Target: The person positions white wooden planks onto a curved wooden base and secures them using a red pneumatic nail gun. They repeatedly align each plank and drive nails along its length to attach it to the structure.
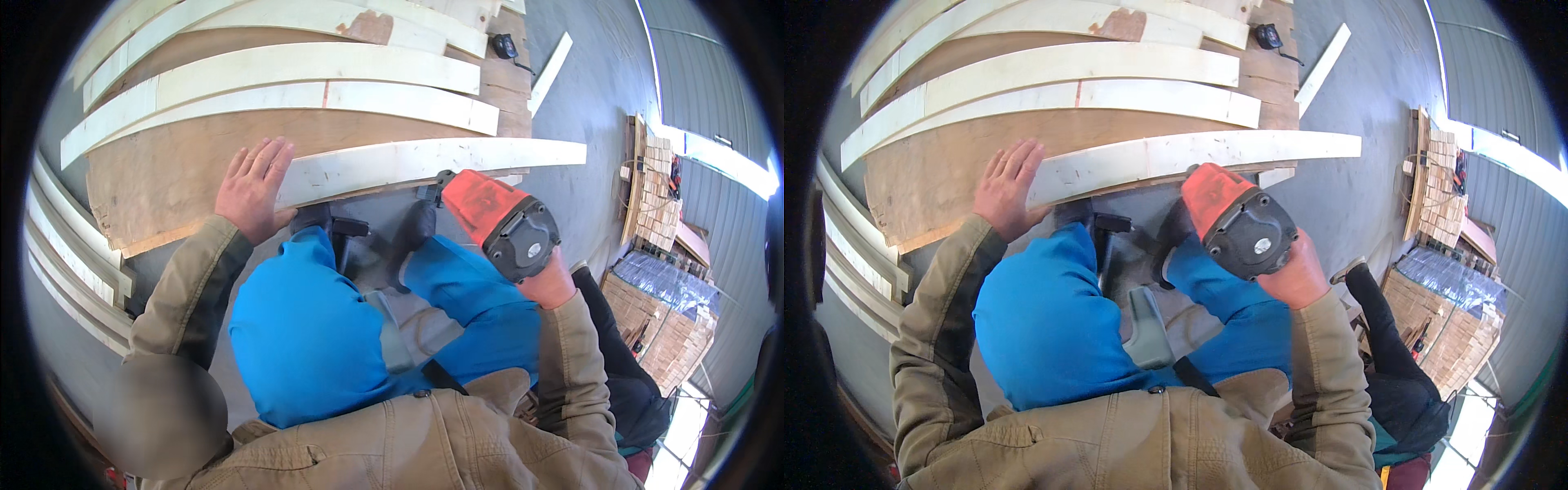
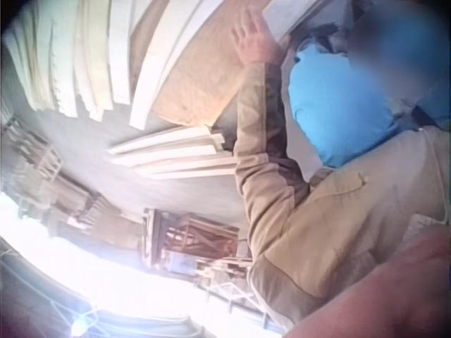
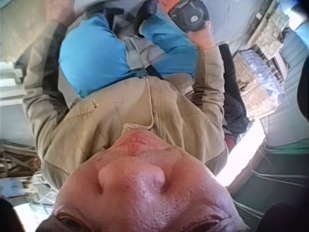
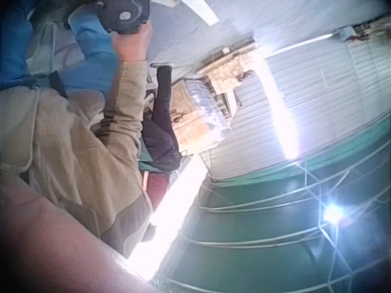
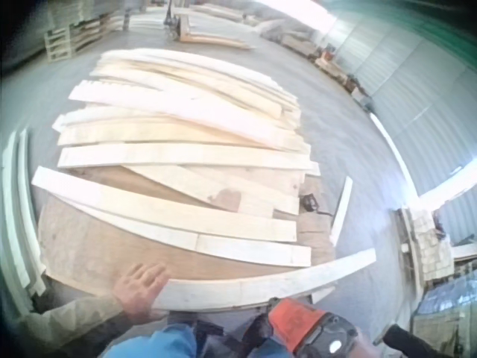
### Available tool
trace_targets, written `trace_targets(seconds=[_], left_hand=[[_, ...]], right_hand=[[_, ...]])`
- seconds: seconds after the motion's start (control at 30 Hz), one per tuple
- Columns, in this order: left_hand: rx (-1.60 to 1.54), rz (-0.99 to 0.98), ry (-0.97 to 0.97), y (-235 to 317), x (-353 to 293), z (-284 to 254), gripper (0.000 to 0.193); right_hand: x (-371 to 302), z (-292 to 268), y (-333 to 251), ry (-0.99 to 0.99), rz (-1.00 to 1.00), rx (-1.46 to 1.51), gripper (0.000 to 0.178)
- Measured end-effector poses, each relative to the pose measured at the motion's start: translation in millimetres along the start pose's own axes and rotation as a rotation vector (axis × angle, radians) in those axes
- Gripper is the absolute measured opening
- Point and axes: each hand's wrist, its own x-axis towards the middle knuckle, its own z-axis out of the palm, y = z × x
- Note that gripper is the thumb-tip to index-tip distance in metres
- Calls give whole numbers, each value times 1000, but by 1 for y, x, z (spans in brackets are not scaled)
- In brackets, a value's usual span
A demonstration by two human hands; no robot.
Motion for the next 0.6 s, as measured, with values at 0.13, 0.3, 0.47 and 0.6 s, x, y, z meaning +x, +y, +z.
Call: trace_targets(seconds=[0.13, 0.3, 0.47, 0.6], left_hand=[[65, 37, -59, 2, 3, 17, 104], [109, -26, -126, 5, 3, 14, 102], [149, -64, -147, 20, 0, -2, 104], [110, -26, -154, 21, -3, 13, 103]], right_hand=[[-34, -19, 35, 132, 138, -51, 50], [-60, -27, 71, 257, 301, -74, 52], [-68, -27, 91, 324, 328, -26, 38], [-69, -26, 109, 260, 344, 69, 28]])
